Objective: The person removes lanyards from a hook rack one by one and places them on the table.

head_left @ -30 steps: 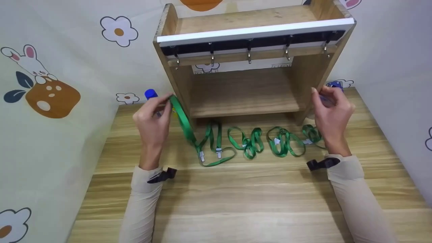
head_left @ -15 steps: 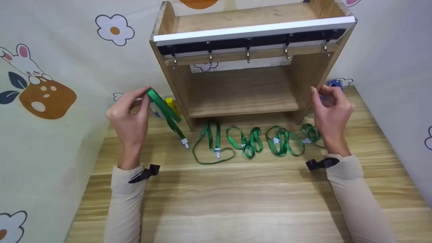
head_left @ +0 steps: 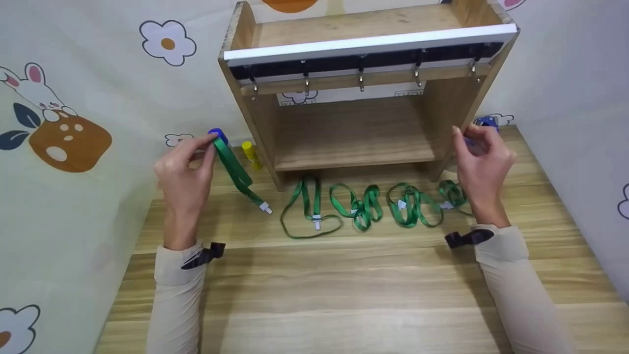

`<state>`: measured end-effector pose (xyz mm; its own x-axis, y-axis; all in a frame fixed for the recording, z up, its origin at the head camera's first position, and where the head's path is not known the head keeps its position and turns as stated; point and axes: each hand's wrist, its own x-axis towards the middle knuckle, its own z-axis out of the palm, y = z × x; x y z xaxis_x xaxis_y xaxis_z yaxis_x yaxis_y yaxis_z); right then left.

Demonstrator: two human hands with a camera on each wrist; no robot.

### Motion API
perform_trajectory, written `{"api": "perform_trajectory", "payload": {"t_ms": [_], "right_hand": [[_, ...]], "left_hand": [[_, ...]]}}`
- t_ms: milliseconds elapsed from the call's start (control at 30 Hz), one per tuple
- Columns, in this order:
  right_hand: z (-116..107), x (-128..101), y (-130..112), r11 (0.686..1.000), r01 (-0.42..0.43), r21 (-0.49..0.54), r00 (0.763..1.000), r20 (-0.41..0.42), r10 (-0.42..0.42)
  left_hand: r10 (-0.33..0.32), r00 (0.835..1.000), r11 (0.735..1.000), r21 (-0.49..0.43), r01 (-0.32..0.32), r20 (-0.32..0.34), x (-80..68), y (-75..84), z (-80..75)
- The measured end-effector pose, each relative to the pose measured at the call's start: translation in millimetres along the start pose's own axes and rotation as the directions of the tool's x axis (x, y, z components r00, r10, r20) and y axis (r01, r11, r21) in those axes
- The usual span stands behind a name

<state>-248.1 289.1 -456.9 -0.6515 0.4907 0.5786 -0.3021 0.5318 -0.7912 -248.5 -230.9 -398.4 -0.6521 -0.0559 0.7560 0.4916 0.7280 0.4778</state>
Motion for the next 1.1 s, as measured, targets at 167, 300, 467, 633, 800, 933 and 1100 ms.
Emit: {"api": "perform_trajectory", "payload": {"t_ms": [167,300,467,633,800,933,1100], "right_hand": [[-1.0,-0.9,-0.1,0.999,-0.021,-0.025,1.000,0.007,0.022],[-0.9,-1.0,-0.7,0.999,-0.020,-0.029,1.000,0.011,0.020],[-0.9,-0.8,-0.8,0.999,-0.023,-0.034,1.000,0.011,0.024],[-0.8,-0.1,0.8,1.000,-0.011,-0.024,1.000,0.010,0.012],[0.2,0.5,1.6,1.000,0.005,-0.003,1.000,-0.006,-0.005],[2.1,0.4,0.6,0.999,0.016,0.030,1.000,-0.026,-0.015],[2.6,1.0,-0.6,0.999,0.027,0.038,0.999,-0.033,-0.025]], "left_hand": [[-0.057,0.970,0.997,0.063,0.043,0.236,-9.5,-11.2,3.8],[-0.088,0.924,0.996,0.056,0.072,0.373,-18.0,-19.9,9.6],[-0.121,0.835,0.992,0.035,0.122,0.536,-26.8,-28.3,16.0],[-0.125,0.698,0.992,0.073,0.104,0.705,-38.1,-37.3,30.8],[-0.105,0.657,0.994,0.091,0.055,0.746,-50.2,-47.6,50.4],[-0.132,0.626,0.991,0.116,0.067,0.768,-56.6,-53.1,58.3],[-0.174,0.608,0.984,0.160,0.078,0.774,-58.1,-56.4,60.3]]}}
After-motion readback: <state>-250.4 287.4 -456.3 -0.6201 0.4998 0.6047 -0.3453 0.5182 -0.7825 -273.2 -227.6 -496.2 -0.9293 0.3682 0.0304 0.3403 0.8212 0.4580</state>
